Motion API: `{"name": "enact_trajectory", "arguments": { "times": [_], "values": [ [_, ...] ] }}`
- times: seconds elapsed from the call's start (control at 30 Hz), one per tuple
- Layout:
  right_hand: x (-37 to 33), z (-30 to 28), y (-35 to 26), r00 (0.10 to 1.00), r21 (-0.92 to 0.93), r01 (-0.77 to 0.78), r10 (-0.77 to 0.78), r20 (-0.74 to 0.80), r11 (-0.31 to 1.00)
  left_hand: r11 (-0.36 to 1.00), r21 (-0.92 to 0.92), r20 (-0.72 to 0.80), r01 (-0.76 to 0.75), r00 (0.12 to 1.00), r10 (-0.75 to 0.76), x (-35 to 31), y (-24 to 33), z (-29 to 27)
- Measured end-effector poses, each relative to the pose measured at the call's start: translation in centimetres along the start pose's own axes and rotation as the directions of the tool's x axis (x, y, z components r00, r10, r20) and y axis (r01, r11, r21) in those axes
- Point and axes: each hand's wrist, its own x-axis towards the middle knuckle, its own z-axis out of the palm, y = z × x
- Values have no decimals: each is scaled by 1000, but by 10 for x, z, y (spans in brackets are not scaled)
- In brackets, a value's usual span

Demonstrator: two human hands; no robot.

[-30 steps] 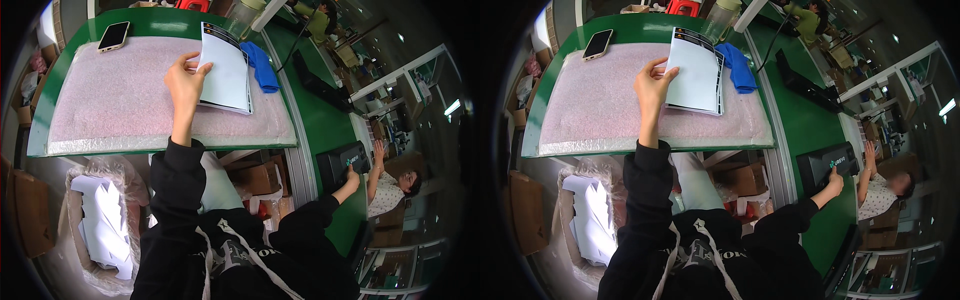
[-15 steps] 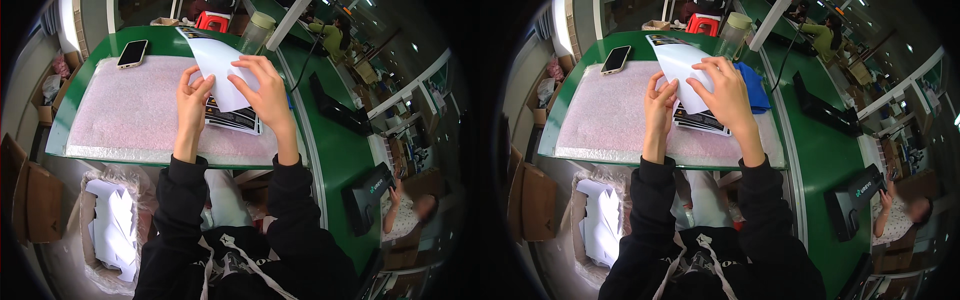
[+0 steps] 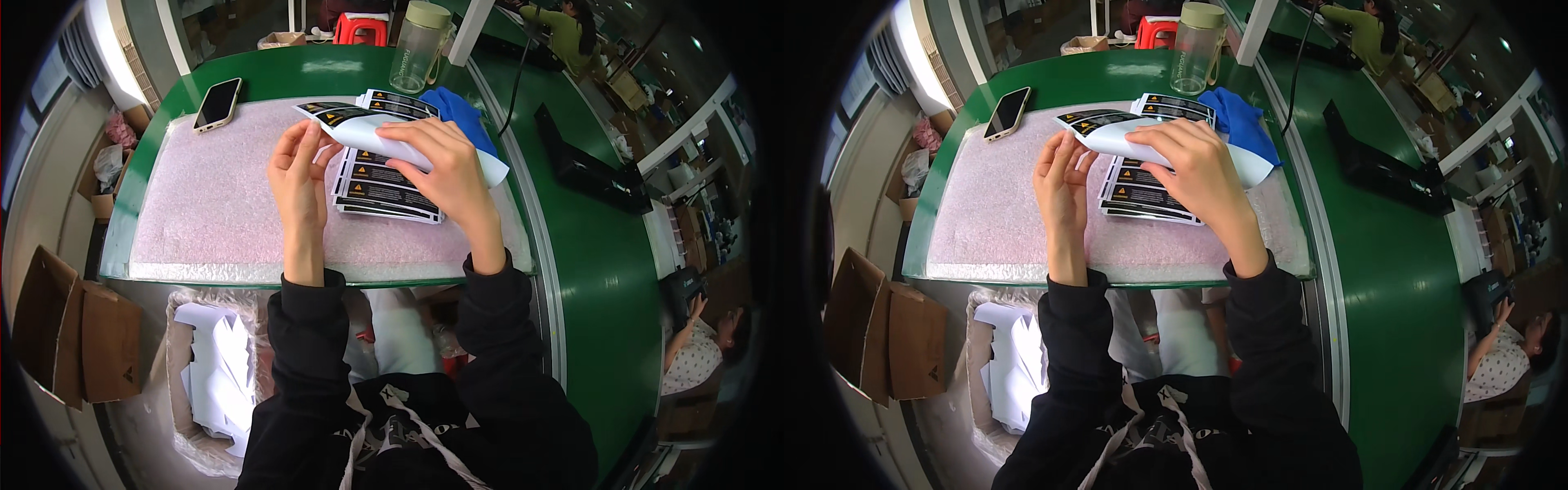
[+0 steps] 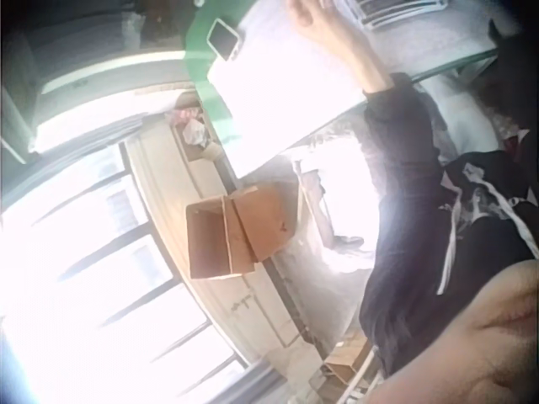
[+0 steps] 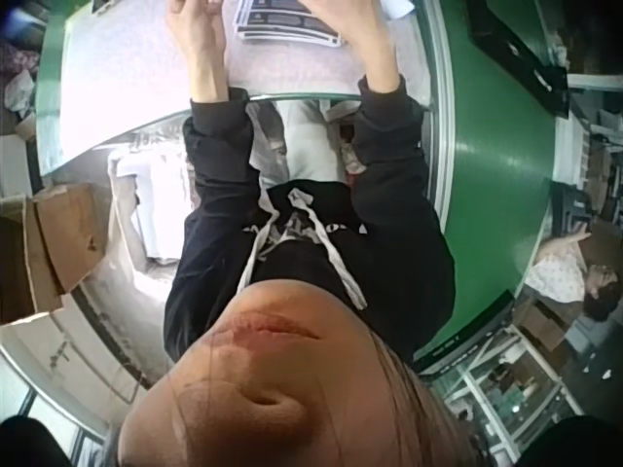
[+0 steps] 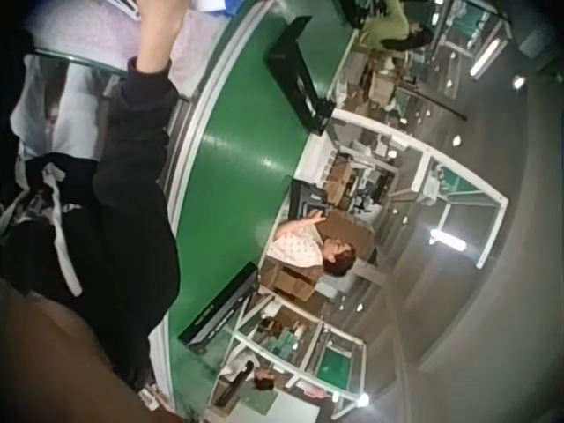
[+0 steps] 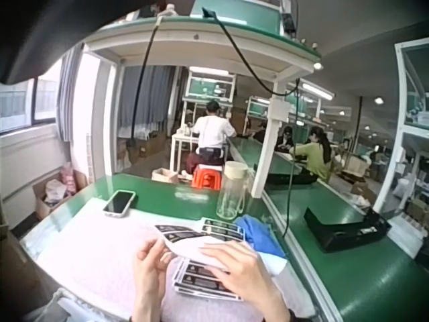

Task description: Applying warning and identification labels to equipment components on an assembly line.

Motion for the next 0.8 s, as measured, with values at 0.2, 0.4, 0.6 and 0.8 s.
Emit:
{"name": "enact_trajectory", "arguments": {
  "times": [0.2, 0.4, 0.6, 0.8],
  "values": [
    [2, -15, -19, 1000, 120, -31, 31, 1, 992, 999, -30, 61, -16, 998, 18, -8, 9, 4],
    [16, -36, -67, 982, 279, -159, 181, -57, 947, 989, -2, 247, -149, 958, 145, -57, 27, 26],
    [11, -73, -118, 992, 432, 12, 43, -117, 902, 786, 318, 288, -530, 844, 453, -98, 74, 70],
    [-7, -102, -131, 996, 424, 81, -59, -65, 902, 631, 407, 425, -660, 748, 509, -124, 93, 80]
  ]
}}
